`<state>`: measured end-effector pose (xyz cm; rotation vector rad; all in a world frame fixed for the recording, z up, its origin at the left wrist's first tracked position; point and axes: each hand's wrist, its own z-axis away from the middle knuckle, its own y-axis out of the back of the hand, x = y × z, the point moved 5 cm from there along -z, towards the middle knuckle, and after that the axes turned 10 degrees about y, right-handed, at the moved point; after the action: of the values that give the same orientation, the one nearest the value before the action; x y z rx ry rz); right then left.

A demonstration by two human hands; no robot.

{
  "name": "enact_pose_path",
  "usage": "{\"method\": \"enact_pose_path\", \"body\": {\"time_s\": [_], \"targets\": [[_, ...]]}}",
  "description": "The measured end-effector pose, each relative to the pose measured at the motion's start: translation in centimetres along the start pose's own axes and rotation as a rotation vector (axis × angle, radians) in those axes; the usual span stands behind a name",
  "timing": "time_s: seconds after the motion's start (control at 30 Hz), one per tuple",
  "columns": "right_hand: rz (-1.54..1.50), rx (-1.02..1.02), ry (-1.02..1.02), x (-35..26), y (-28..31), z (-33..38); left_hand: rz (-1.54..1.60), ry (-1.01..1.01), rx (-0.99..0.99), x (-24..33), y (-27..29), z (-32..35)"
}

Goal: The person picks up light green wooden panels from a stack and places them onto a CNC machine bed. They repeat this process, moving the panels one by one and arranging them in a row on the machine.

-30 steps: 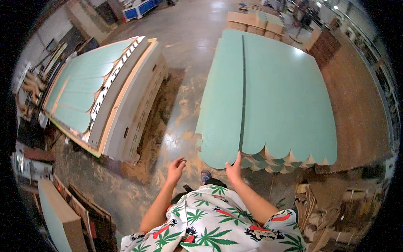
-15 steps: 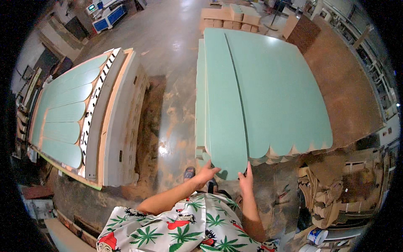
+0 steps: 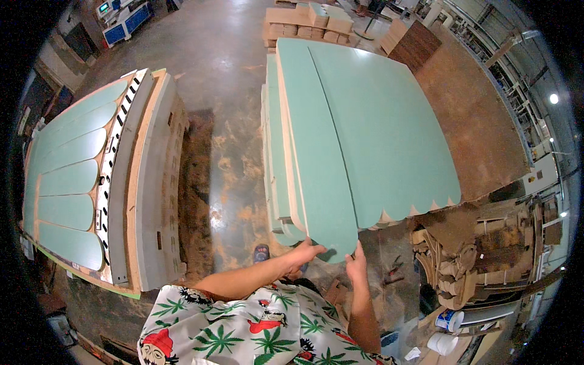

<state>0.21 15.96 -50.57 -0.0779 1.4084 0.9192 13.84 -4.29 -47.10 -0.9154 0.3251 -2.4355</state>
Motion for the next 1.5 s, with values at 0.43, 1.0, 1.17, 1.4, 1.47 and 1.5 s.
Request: {"method": "enact_pose_path", "body": {"time_s": [0.43, 1.0, 1.17, 1.4, 1.47, 1.5], "targets": [[-0.261, 0.022, -0.212, -3.1, -0.3, 1.4, -0.039, 0.005, -0.045, 2.1, -0.9, 2.2], [-0.028, 0.058, 0.089, 2.1, 0.0, -0.4, 0.197, 0.075, 0.032, -0.5, -0.4, 0.8], [-0.078, 0.025, 0.01, 1.2, -0.1, -0.4, 0.216, 0.137, 0.008, 0.0, -0.4, 1.1], [-0.81, 0.123, -0.595, 0.3, -2.5, 2.2, 0.277, 0.16, -0.073, 0.0, -0.2, 1.2], [-1.034, 0.039, -0.686, 1.9, -3.9, 2.5, 0.288, 0.169, -0.095, -0.4, 0.1, 0.7], [-1.064, 0.012, -0.65, 1.9, -4.5, 2.5, 0.295, 0.162, -0.106, -0.3, 0.1, 0.7]]}}
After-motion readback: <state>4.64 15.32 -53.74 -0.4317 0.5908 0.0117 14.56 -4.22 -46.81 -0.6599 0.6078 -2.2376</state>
